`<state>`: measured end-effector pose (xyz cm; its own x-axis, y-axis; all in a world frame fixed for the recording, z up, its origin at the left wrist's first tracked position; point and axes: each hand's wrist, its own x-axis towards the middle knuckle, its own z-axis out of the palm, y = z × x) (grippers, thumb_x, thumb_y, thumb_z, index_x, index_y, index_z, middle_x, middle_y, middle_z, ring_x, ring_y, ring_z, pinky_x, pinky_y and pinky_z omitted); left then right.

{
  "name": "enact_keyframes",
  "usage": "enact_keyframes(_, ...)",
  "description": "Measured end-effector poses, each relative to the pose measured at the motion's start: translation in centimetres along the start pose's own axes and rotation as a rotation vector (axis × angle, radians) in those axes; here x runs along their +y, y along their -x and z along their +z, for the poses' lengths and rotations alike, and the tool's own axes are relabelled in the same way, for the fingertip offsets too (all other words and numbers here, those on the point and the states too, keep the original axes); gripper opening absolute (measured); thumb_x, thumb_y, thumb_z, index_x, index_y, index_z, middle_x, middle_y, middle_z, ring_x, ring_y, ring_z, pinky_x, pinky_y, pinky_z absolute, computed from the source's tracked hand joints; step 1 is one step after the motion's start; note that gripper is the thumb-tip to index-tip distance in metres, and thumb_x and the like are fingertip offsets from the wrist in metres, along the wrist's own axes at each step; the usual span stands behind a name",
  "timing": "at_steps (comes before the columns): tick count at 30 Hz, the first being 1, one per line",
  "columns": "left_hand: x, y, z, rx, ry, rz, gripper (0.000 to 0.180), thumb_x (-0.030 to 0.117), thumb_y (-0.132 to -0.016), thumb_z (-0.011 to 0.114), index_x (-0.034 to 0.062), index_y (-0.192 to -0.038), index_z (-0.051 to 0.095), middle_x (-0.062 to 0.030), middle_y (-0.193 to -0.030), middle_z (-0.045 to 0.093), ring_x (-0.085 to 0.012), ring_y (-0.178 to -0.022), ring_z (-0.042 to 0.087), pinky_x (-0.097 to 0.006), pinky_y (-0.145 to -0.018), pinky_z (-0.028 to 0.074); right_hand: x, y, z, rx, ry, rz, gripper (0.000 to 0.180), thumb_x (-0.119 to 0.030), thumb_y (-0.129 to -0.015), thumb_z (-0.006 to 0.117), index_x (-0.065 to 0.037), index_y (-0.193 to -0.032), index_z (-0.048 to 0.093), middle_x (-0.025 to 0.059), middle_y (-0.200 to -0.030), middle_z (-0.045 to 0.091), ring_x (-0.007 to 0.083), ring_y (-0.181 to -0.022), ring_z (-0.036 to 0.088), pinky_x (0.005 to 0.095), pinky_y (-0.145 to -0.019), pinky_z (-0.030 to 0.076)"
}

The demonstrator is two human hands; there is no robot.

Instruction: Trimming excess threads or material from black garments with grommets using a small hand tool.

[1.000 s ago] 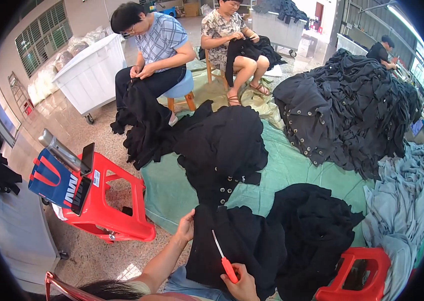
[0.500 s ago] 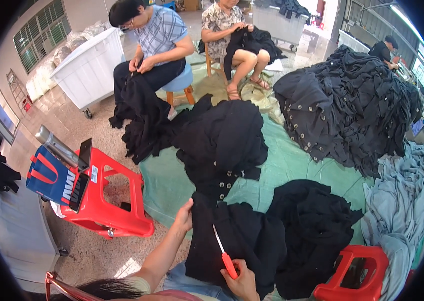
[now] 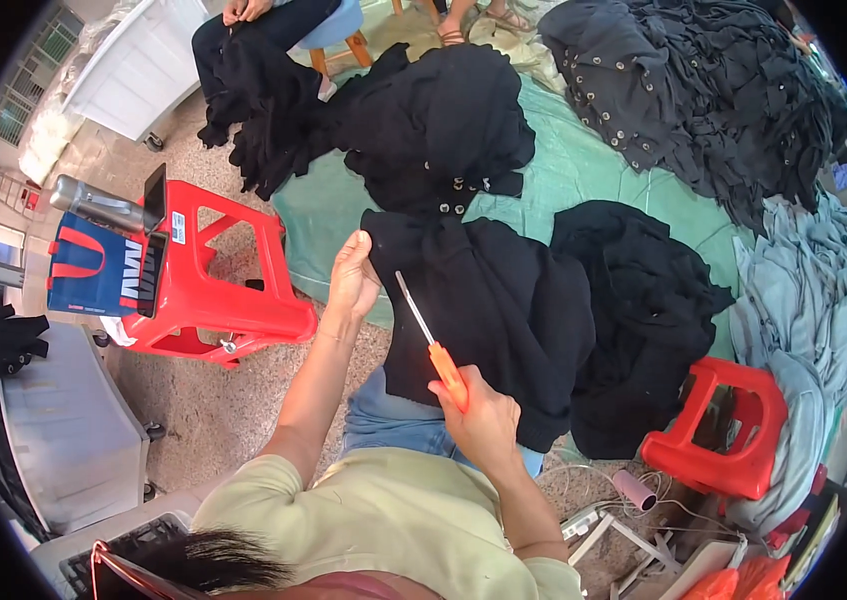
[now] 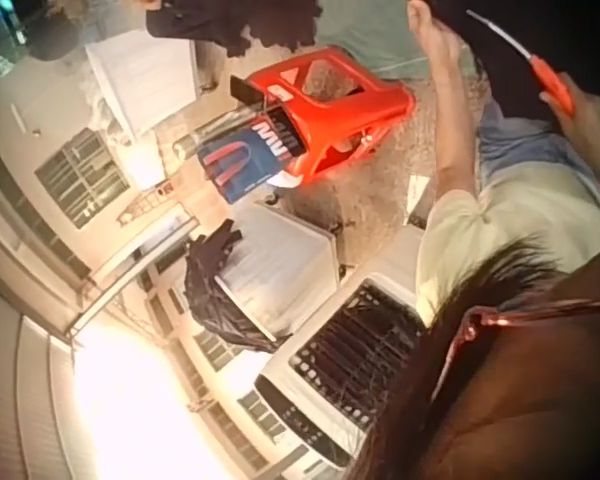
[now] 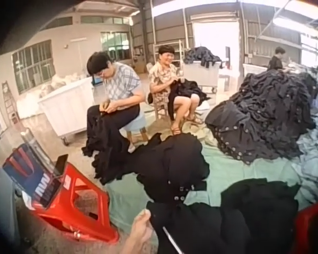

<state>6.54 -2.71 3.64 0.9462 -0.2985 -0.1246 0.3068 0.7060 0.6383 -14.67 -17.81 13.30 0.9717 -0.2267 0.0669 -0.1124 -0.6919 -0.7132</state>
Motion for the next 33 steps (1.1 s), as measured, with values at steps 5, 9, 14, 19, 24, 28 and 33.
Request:
enact_keyframes(5,-0.1,0.2,-0.8,0.017,-0.057,0.049,0.019,0.023,-0.095,0.054,0.0047,-0.1,0.057,-0.0053,-0.1,0.065,-0.0149,-0.09,0.063,-0.03,-0.083,0.05,-0.7,0.1,-0.2,-0.039,0.063,0.019,0.03,-0.037,-0.085,0.065,-0.008,-0.085,0.055,0.0129,-0.052,0.055,0.0358,-0.047,0.056,0.0421,-0.042,0.041)
enact_keyframes(9,-0.3,0.0,-1.5,0.058,-0.077,0.05,0.021,0.024,-0.095,0.054,0.0042,-0.102,0.057,-0.0064,-0.101,0.065,-0.0163,-0.09,0.063,-0.031,-0.083,0.051,-1.0,-0.2,-0.6,-0.15,0.1,0.108,0.029,-0.034,-0.085,0.065,-0.006,-0.092,0.058,0.0165,-0.059,0.058,0.0387,-0.057,0.059,0.0435,-0.049,0.044)
enact_keyframes(14,-1.8,1.5,-1.0,0.121,-0.137,-0.286,0.031,0.032,-0.093,0.055,0.0073,-0.112,0.058,-0.003,-0.109,0.064,-0.0176,-0.102,0.06,-0.036,-0.091,0.046,-0.3,1.2,-0.1,0.02,-0.005,0.059,0.03,-0.033,-0.083,0.068,-0.008,-0.097,0.06,0.0177,-0.068,0.062,0.0395,-0.064,0.061,0.0441,-0.053,0.047)
enact_keyframes(19,-4.8,2.2,-4.5,0.147,-0.06,-0.297,0.033,0.022,-0.096,0.05,0.0004,-0.119,0.054,-0.0111,-0.118,0.06,-0.0227,-0.11,0.057,-0.04,-0.098,0.042,0.8,2.2,0.6,0.016,0.024,0.07,0.03,-0.033,-0.081,0.069,-0.009,-0.096,0.061,0.0151,-0.074,0.064,0.0368,-0.064,0.063,0.043,-0.054,0.049)
enact_keyframes(24,-1.2,2.9,-1.5,0.048,-0.122,-0.195,0.031,0.023,-0.097,0.047,-0.003,-0.11,0.058,-0.012,-0.109,0.064,-0.0216,-0.101,0.062,-0.035,-0.092,0.047,0.3,2.8,-0.1,0.007,0.072,0.085,0.028,-0.034,-0.082,0.069,-0.009,-0.09,0.06,0.0157,-0.061,0.06,0.0367,-0.057,0.062,0.0431,-0.049,0.047)
enact_keyframes(28,-0.8,2.0,-2.9,0.055,-0.116,-0.138,0.026,0.023,-0.095,0.053,-0.0005,-0.105,0.061,-0.0091,-0.102,0.066,-0.0195,-0.094,0.064,-0.034,-0.087,0.05,-0.2,2.9,-0.5,-0.129,0.11,0.13,0.028,-0.034,-0.085,0.065,-0.008,-0.085,0.057,0.0172,-0.055,0.055,0.04,-0.055,0.058,0.0465,-0.048,0.043)
enact_keyframes(33,0.0,3.2,-2.6,0.102,-0.183,-0.118,0.023,0.024,-0.093,0.056,0.003,-0.101,0.063,-0.008,-0.099,0.068,-0.0175,-0.09,0.065,-0.033,-0.082,0.052,-0.5,2.8,0.5,-0.114,0.095,0.095,0.027,-0.034,-0.084,0.066,-0.008,-0.086,0.058,0.0153,-0.055,0.055,0.0386,-0.054,0.058,0.0449,-0.048,0.043)
